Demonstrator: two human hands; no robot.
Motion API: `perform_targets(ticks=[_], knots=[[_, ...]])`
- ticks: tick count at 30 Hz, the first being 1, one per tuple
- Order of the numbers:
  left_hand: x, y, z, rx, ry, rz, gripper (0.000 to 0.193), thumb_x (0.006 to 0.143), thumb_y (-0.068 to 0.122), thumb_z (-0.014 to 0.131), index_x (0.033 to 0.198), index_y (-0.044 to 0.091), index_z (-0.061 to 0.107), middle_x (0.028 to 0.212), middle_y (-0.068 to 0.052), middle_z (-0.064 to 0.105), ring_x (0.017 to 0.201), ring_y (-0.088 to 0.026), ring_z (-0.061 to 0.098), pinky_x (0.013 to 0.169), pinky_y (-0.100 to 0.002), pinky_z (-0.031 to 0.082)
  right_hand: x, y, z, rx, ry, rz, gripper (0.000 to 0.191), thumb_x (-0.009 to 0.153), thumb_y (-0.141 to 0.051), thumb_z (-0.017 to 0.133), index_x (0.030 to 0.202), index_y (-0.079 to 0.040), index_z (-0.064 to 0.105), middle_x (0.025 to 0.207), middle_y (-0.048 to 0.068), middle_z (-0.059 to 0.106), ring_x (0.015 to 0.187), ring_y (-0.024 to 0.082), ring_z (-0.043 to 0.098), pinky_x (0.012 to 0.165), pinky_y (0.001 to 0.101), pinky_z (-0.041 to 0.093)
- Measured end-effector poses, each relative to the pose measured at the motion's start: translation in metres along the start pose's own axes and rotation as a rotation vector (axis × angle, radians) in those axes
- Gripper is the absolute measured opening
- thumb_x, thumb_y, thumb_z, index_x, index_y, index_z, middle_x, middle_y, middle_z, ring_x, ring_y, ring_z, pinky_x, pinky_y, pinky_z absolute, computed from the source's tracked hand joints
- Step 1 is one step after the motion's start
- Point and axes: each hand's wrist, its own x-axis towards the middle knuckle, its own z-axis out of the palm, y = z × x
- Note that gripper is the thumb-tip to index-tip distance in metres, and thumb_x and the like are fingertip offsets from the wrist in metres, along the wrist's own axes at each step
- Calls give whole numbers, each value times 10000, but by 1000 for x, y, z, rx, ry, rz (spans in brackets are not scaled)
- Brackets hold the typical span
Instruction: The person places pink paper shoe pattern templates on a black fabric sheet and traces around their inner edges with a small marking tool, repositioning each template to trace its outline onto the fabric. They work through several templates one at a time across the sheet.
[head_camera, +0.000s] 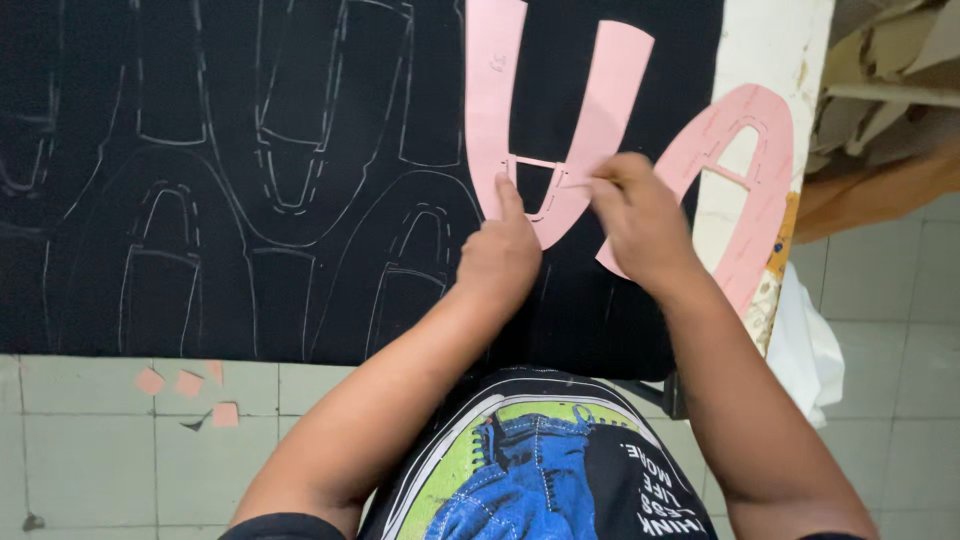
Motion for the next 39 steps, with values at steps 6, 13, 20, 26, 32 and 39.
perform_targets(ticks=[6, 13, 20, 26, 32, 39], knots=[[2, -5, 15, -224, -62, -157, 771, 977, 171, 498, 1581, -26, 62, 838, -286, 703, 716, -460, 717, 657, -544, 601, 68, -55, 46, -285, -361, -204, 216, 996, -215, 623, 1024, -39, 746, 864, 113, 740, 875, 302, 679, 799, 396, 525], [6, -17, 33, -220, -98, -190, 719, 1006, 215, 485, 1556, -27, 90, 886, -284, 667, 750, -462, 716, 651, -539, 616, 86, -65, 71, -327, -507, -221, 231, 975, -228, 633, 987, -37, 762, 831, 133, 737, 771, 291, 722, 732, 399, 562], [6, -23, 29, -63, -26, -106, 708, 1113, 250, 450, 1631, -112, 132, 847, -240, 673, 699, -399, 727, 615, -528, 612, 105, -59, 81, -420, -365, -550, 137, 930, -168, 699, 873, -61, 763, 751, 116, 716, 739, 325, 677, 824, 459, 507], [25, -13, -4, -250, -111, -327, 744, 1001, 366, 502, 1610, 53, 212, 914, -264, 685, 710, -466, 701, 581, -538, 578, 123, -52, 81, -352, -367, -583, 116, 965, -129, 695, 883, -77, 759, 741, 91, 700, 708, 284, 661, 840, 431, 497], [29, -24, -27, 190, -40, 150, 381, 927, 116, 602, 1245, -63, 493, 1588, -449, 333, 801, -267, 736, 561, -438, 616, 158, -45, 80, -390, -182, -689, 99, 965, -125, 732, 903, -55, 766, 749, 91, 705, 711, 294, 655, 776, 425, 494], [71, -27, -49, 92, -117, 42, 687, 841, 72, 626, 1454, -115, 379, 1607, -361, 183, 760, -313, 743, 575, -445, 623, 194, -40, 78, -382, -253, -635, 96, 973, -114, 744, 923, -35, 765, 725, 122, 692, 639, 266, 682, 651, 362, 537]])
